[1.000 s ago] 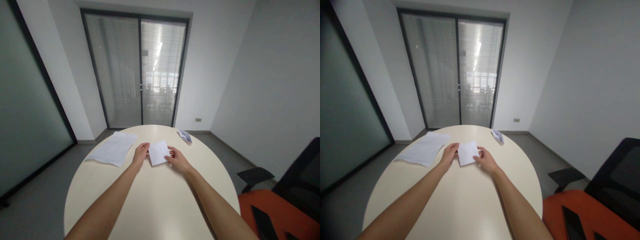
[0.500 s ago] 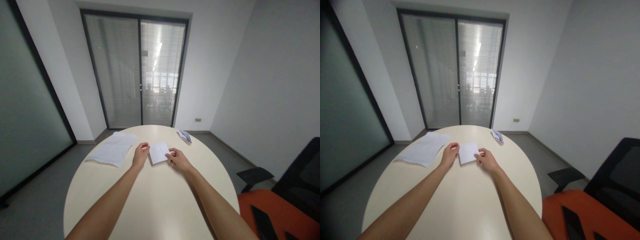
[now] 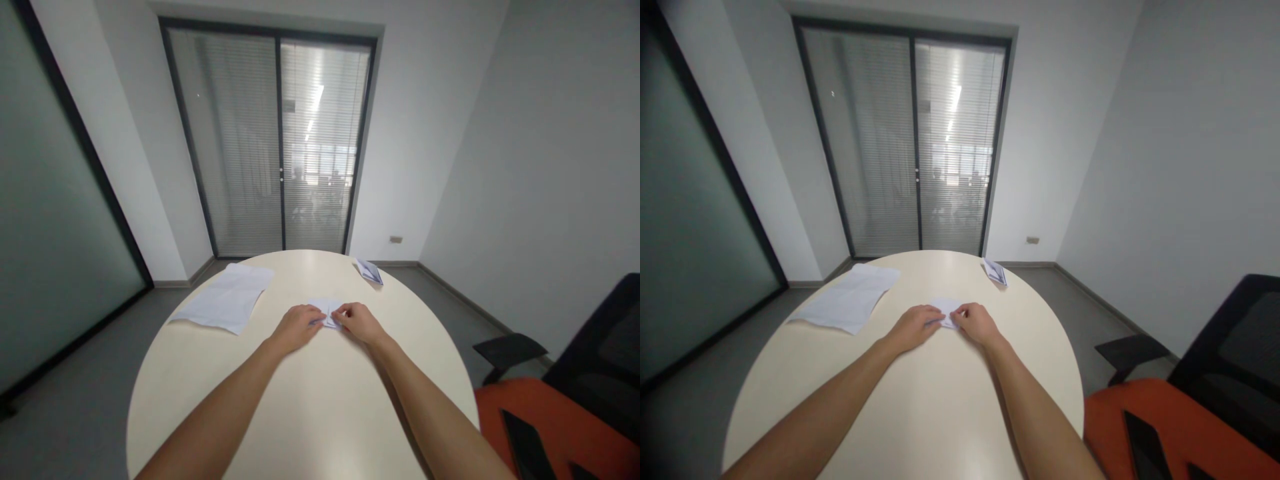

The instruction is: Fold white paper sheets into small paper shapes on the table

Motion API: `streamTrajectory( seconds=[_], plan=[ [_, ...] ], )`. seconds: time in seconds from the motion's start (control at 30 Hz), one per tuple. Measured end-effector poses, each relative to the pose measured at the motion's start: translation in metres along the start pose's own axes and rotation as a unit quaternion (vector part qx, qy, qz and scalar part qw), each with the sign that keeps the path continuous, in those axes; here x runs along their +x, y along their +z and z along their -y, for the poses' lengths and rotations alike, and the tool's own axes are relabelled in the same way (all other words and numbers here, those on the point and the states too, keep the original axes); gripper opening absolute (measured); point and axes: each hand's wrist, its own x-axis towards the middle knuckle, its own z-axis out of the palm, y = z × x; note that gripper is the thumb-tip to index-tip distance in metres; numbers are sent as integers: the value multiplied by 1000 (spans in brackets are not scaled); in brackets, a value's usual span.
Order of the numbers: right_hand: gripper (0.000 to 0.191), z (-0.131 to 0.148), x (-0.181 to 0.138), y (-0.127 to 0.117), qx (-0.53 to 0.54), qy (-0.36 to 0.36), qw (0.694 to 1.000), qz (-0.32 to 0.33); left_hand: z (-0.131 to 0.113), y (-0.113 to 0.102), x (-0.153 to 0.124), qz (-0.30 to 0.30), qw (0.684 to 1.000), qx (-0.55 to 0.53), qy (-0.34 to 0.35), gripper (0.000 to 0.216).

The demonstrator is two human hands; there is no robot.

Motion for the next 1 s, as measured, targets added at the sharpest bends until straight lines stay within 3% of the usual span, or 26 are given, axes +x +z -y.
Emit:
streamTrajectory(
  seconds=[0.1, 0.2, 0.33, 0.73, 1.0],
  plan=[
    [27, 4, -2, -3, -63, -24, 998, -16, 6, 3, 0, 7, 1000, 2, 0, 23],
    [22, 2, -2, -2, -77, -94, 992, -25, 9, 5, 0, 4, 1000, -5, -3, 23],
    [24, -4, -1, 3, -69, -171, 983, 18, 8, 4, 1, -5, 1000, 4, -7, 22],
    [23, 3, -5, -2, -62, -167, 983, 53, 0, 0, -3, 11, 998, -51, -19, 18],
    [48, -9, -5, 5, -130, -206, 969, 36, -9, -4, -2, 14, 999, -34, -23, 20]
  ],
)
